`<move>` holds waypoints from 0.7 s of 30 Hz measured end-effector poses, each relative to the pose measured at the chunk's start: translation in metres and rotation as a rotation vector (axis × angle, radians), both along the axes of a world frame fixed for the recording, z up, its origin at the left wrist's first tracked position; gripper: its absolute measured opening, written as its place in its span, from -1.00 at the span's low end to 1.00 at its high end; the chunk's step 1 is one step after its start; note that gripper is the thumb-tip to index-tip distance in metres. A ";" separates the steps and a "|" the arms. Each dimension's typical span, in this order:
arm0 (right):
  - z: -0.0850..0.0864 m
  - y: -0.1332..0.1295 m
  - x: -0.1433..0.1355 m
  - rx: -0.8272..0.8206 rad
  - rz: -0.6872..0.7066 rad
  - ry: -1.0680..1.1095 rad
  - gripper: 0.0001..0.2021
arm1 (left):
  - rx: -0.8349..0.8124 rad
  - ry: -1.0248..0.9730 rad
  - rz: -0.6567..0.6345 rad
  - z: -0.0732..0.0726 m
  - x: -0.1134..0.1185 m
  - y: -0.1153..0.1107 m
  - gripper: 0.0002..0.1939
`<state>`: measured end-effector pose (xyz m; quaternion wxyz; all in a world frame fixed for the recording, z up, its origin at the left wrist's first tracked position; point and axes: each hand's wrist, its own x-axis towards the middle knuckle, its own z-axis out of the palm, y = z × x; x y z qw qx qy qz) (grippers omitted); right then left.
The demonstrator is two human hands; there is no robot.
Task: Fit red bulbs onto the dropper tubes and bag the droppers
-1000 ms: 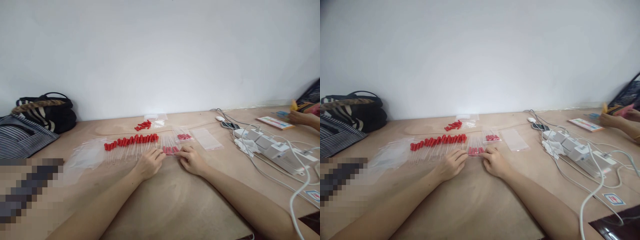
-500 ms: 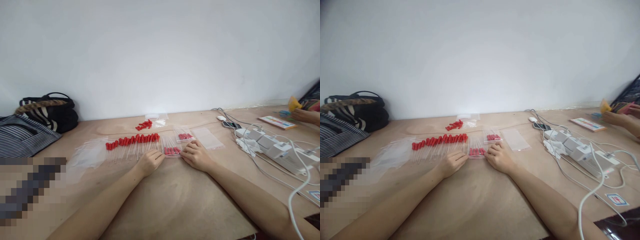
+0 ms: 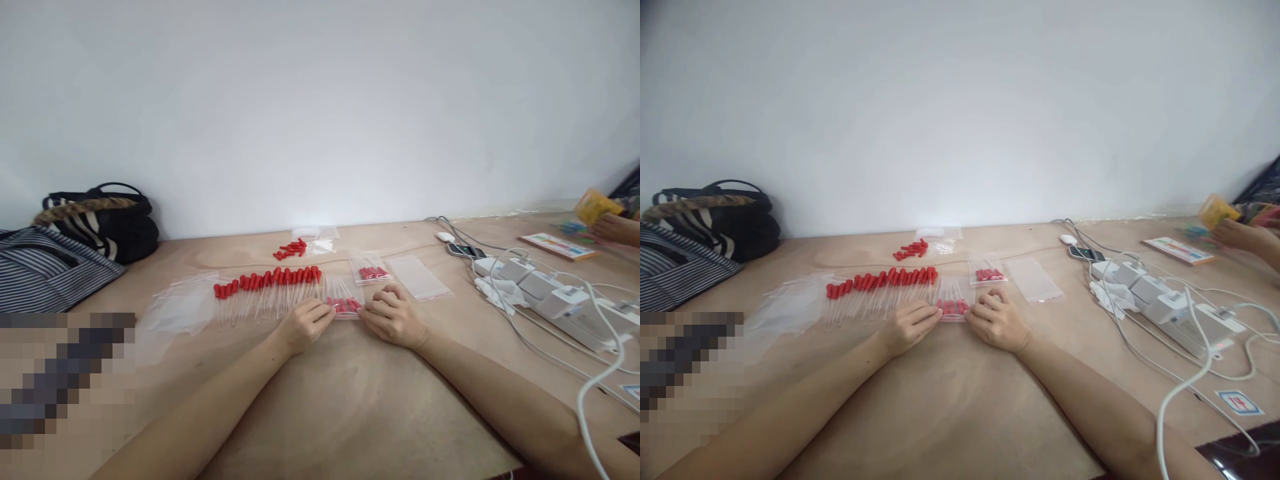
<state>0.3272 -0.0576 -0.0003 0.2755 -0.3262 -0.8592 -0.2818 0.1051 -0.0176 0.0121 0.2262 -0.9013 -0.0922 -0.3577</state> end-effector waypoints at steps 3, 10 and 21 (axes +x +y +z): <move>-0.001 0.001 -0.005 0.029 0.000 0.007 -0.84 | 0.006 0.020 -0.015 0.000 -0.001 -0.001 -0.82; -0.007 0.002 -0.013 0.144 0.106 0.073 -0.87 | 0.033 -0.045 -0.085 0.001 0.001 -0.001 -0.93; 0.000 -0.002 -0.023 0.200 0.090 0.114 -0.90 | 0.061 -0.039 -0.145 -0.002 -0.003 0.001 -0.91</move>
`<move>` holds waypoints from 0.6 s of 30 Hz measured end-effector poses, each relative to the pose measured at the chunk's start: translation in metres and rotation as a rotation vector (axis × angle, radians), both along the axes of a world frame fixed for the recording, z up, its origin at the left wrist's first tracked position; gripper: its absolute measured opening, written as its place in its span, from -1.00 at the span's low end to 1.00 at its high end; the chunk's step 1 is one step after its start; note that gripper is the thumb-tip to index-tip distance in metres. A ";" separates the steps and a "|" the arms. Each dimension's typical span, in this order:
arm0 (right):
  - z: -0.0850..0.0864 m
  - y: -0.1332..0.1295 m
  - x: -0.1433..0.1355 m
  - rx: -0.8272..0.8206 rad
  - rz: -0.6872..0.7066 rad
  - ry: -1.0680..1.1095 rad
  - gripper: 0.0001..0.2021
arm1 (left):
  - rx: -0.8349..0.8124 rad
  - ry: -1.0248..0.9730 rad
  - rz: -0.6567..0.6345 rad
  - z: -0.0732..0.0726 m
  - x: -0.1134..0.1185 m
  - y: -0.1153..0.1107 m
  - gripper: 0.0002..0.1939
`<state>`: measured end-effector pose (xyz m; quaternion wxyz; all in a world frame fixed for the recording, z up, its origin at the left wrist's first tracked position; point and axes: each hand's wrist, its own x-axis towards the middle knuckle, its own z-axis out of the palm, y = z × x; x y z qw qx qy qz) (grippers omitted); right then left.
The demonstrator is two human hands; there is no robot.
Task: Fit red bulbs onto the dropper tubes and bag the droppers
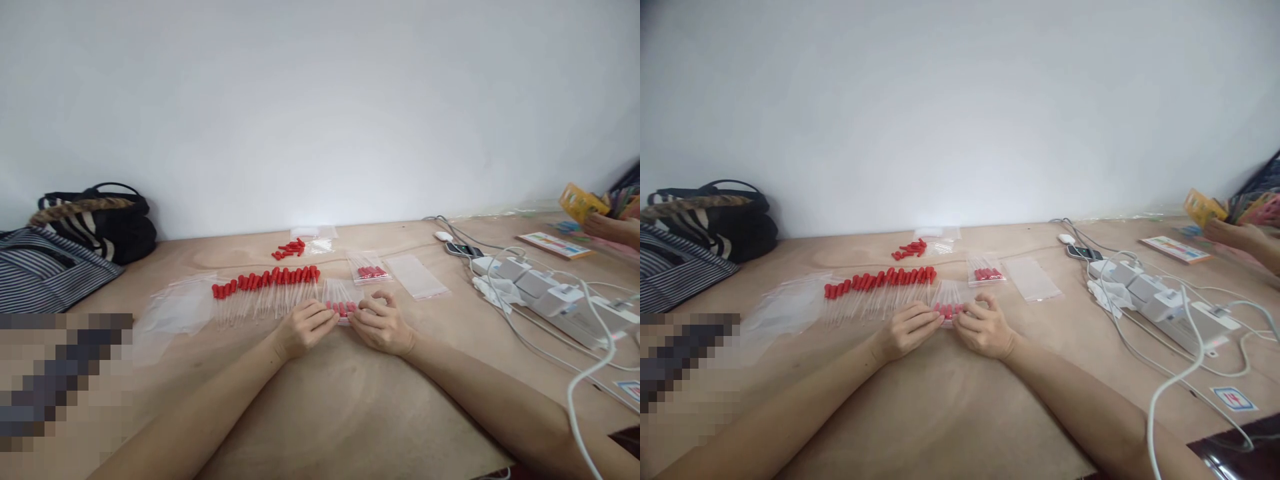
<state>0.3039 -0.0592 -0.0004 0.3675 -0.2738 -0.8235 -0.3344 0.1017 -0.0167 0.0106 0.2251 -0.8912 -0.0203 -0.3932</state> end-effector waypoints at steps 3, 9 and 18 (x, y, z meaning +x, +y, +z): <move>-0.001 0.001 0.002 0.004 0.007 0.006 -0.91 | 0.006 -0.001 0.033 0.002 -0.005 -0.001 -0.89; -0.002 0.002 -0.002 -0.027 -0.004 0.025 -0.94 | 0.024 -0.019 0.049 0.003 -0.004 -0.003 -0.90; -0.002 0.002 -0.006 -0.006 0.023 0.053 -0.93 | 0.005 -0.001 0.048 0.001 -0.011 -0.001 -0.89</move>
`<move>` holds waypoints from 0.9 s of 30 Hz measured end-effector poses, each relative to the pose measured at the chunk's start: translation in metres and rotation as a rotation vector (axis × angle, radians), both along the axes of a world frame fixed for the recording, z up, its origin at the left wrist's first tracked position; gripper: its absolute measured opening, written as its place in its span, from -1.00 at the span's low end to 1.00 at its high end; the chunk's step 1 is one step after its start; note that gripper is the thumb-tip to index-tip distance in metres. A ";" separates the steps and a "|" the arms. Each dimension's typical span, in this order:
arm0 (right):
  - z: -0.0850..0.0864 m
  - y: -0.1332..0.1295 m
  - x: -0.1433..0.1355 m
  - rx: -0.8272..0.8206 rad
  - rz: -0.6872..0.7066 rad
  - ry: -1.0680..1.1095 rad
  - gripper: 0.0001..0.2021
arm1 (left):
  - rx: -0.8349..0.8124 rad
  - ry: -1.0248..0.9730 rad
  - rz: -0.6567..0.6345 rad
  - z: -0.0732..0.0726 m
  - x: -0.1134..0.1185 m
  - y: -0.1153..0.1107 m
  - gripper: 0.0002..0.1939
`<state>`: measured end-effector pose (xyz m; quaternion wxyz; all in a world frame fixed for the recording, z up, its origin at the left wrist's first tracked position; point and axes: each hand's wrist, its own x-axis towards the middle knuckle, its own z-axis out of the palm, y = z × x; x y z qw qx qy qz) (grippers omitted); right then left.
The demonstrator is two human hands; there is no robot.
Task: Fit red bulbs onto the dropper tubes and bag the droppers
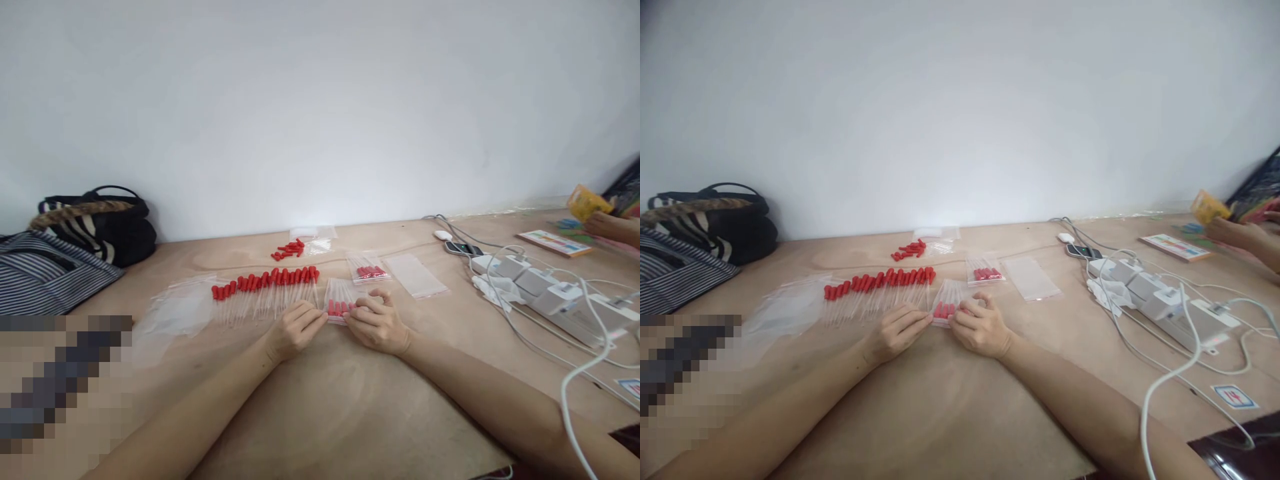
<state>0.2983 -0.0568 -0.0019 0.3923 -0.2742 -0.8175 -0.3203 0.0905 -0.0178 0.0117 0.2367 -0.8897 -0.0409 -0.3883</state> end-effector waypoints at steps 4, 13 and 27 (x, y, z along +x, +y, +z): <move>-0.001 0.001 -0.005 0.003 -0.019 0.008 -0.93 | 0.022 -0.001 -0.011 -0.002 0.000 0.000 -0.90; -0.004 0.003 -0.017 0.020 0.039 0.016 -0.89 | 0.055 0.004 -0.016 0.005 0.004 -0.004 -0.88; -0.004 -0.004 0.005 0.036 -0.057 -0.070 -0.85 | 0.034 0.055 0.105 0.007 0.003 -0.012 -0.85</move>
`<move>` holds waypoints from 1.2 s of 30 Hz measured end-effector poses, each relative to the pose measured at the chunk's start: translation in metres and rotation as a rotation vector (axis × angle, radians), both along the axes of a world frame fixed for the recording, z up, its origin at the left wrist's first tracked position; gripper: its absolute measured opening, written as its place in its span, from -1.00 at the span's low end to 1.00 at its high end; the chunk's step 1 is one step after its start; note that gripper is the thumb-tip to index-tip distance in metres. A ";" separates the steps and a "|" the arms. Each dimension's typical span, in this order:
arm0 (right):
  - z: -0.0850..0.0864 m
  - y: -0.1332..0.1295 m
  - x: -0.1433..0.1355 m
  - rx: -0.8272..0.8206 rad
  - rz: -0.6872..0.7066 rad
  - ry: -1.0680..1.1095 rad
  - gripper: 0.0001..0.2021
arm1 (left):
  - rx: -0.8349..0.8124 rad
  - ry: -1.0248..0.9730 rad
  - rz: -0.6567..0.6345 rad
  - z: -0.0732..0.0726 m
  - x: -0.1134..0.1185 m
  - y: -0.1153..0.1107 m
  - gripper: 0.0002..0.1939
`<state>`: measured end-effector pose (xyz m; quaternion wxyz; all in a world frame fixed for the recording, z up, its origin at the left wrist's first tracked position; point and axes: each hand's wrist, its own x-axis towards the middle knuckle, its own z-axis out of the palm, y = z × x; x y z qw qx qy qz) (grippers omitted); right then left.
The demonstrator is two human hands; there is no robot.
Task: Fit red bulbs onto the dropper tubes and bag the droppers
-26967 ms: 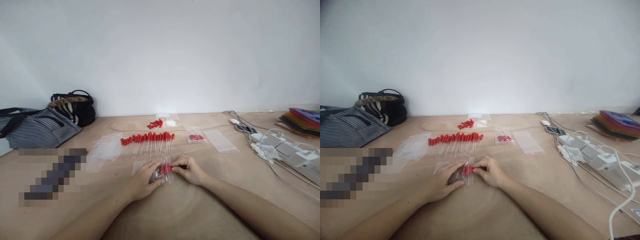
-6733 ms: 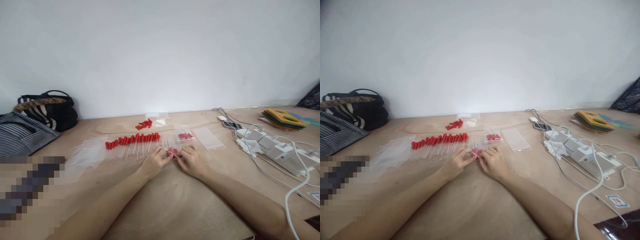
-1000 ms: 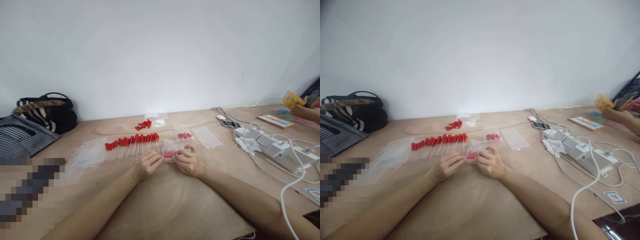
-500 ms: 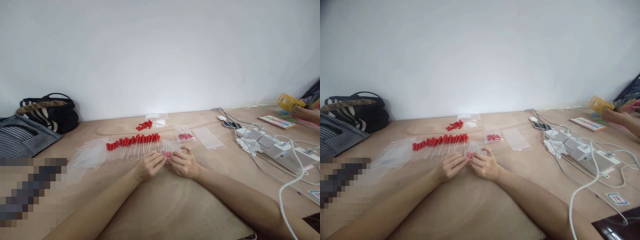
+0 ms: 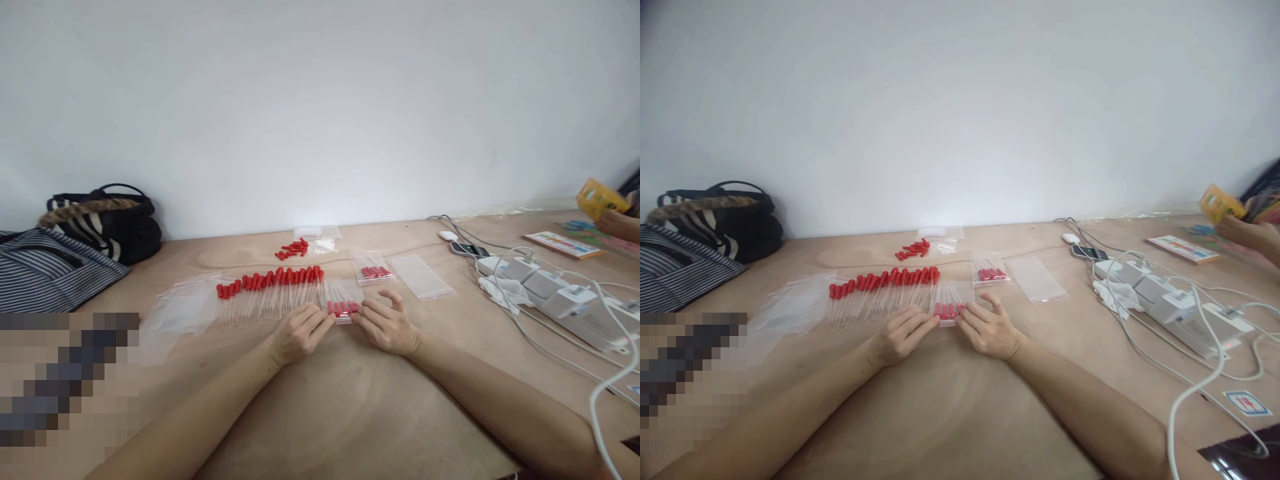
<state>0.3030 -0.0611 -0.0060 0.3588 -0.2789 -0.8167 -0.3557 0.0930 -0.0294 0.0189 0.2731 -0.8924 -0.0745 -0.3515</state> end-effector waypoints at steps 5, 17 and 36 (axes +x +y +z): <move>0.002 -0.003 0.013 -0.009 -0.044 -0.015 -0.87 | -0.038 -0.019 0.023 -0.003 0.000 0.001 -0.85; -0.001 0.023 0.026 -0.446 0.122 0.315 -0.89 | -0.271 -0.062 0.123 -0.007 -0.010 0.009 -0.84; -0.011 0.079 0.071 -0.478 -0.177 0.510 -0.83 | -0.522 -0.086 0.152 -0.009 -0.055 -0.015 -0.81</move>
